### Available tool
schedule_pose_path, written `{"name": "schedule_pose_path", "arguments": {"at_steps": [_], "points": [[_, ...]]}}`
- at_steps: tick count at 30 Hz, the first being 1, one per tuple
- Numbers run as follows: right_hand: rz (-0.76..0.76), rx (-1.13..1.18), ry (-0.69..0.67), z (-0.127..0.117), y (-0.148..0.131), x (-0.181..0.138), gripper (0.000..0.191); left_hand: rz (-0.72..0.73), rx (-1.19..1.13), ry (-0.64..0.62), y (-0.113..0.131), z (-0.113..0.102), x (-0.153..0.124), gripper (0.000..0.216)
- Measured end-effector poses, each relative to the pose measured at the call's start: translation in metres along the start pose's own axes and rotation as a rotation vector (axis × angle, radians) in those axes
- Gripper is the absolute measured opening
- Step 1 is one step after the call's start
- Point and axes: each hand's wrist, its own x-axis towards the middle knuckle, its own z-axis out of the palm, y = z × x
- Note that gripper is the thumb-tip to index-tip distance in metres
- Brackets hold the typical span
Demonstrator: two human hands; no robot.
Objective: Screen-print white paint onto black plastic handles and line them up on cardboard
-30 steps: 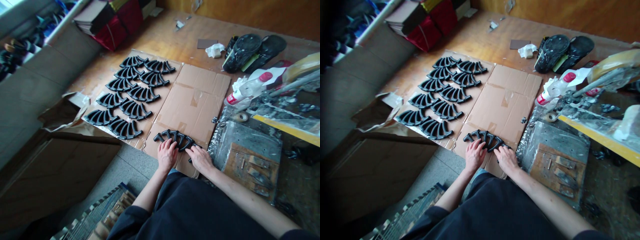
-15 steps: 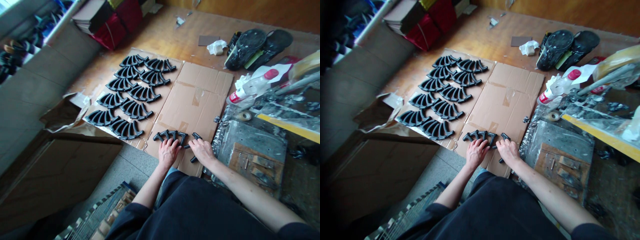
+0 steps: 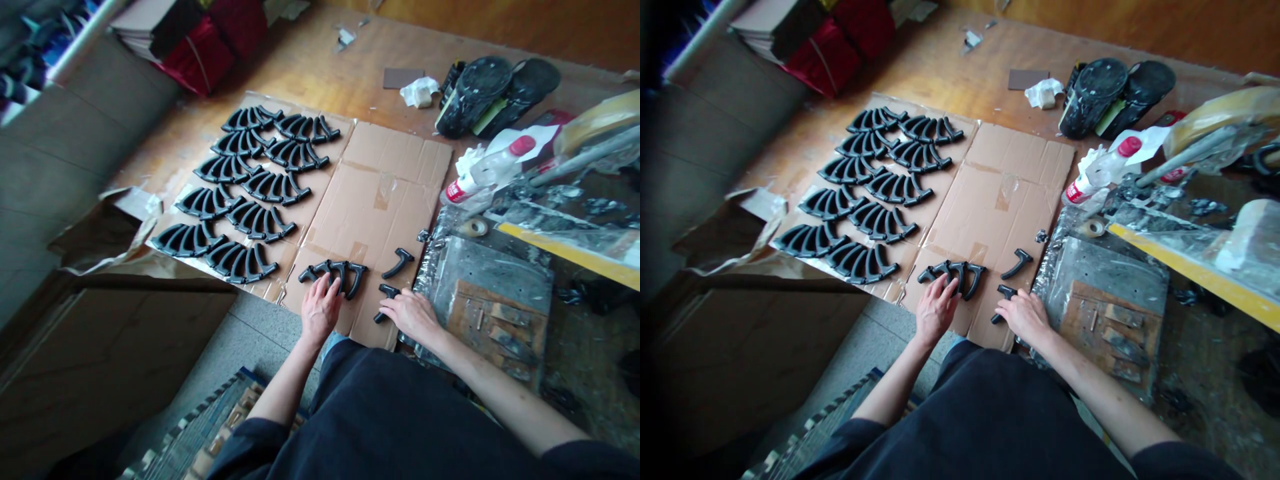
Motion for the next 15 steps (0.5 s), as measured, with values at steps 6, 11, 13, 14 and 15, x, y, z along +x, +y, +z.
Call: {"name": "schedule_pose_path", "arguments": {"at_steps": [6, 11, 13, 14, 15], "points": [[0.058, 0.01, 0.0, -0.001, -0.012, 0.02, 0.034, -0.167, 0.065, 0.03, -0.004, -0.001, 0.001, 0.041], [0.095, -0.051, 0.012, -0.005, -0.021, 0.039, 0.04, -0.167, 0.05, 0.039, 0.001, 0.001, 0.004, 0.042], [0.111, -0.045, 0.027, -0.002, -0.021, 0.045, 0.039, -0.179, 0.062, 0.026, 0.003, 0.002, 0.005, 0.042], [0.12, -0.042, 0.035, -0.001, -0.021, 0.048, 0.038, -0.188, 0.064, 0.014, 0.003, 0.002, 0.005, 0.042], [0.126, -0.04, 0.042, 0.0, -0.019, 0.051, 0.037, -0.195, 0.064, -0.001, 0.003, 0.003, 0.005, 0.042]]}}
